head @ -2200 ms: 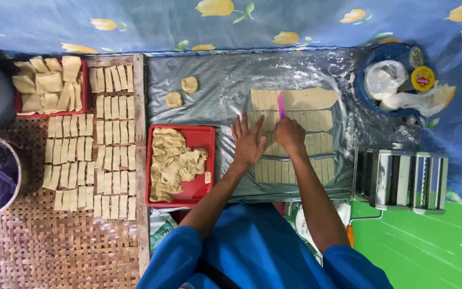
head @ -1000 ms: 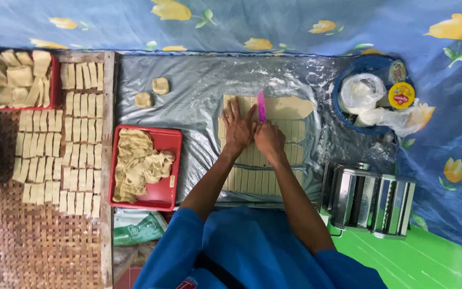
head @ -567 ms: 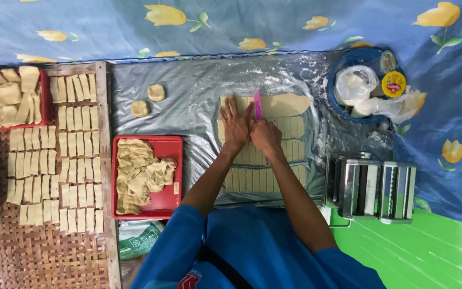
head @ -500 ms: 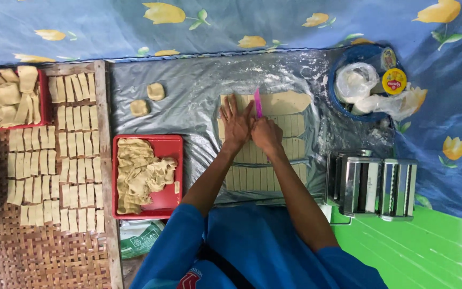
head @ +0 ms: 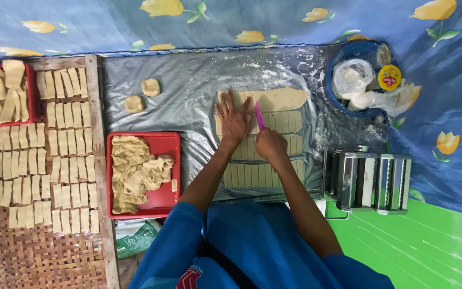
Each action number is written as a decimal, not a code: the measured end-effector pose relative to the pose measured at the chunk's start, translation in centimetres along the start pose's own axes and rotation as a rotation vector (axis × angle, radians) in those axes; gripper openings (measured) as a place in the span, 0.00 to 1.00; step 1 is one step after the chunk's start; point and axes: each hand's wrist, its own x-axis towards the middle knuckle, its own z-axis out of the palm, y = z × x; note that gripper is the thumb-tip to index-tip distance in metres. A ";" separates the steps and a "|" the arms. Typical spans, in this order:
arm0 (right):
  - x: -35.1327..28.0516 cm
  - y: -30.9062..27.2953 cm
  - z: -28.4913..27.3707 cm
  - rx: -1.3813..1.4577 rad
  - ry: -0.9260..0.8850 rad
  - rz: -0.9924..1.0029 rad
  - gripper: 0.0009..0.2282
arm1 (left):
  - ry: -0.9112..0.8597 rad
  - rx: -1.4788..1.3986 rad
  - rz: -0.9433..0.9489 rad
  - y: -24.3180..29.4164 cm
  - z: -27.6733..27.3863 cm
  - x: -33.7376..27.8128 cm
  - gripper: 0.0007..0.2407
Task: Cutting dough into rectangular pieces using a scraper and arranging them on a tray and a woven mat.
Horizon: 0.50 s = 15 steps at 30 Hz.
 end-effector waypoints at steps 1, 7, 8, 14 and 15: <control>-0.5 -0.3 -0.4 -0.002 -0.001 -0.001 0.21 | 0.000 -0.001 -0.002 -0.1 0.3 0.0 0.23; -0.7 -0.4 -1.2 -0.041 -0.049 0.013 0.20 | 0.048 -0.010 0.001 -0.2 0.4 -0.2 0.21; -0.4 -0.2 -0.9 -0.023 -0.056 0.017 0.20 | 0.047 -0.001 0.000 -0.2 0.3 -0.3 0.21; 1.0 -1.6 -1.9 0.072 0.015 -0.033 0.19 | 0.002 0.010 0.008 -0.3 0.4 -0.1 0.21; 1.4 -2.0 -2.1 0.080 0.031 -0.023 0.19 | -0.005 0.023 0.010 -0.4 0.7 0.0 0.21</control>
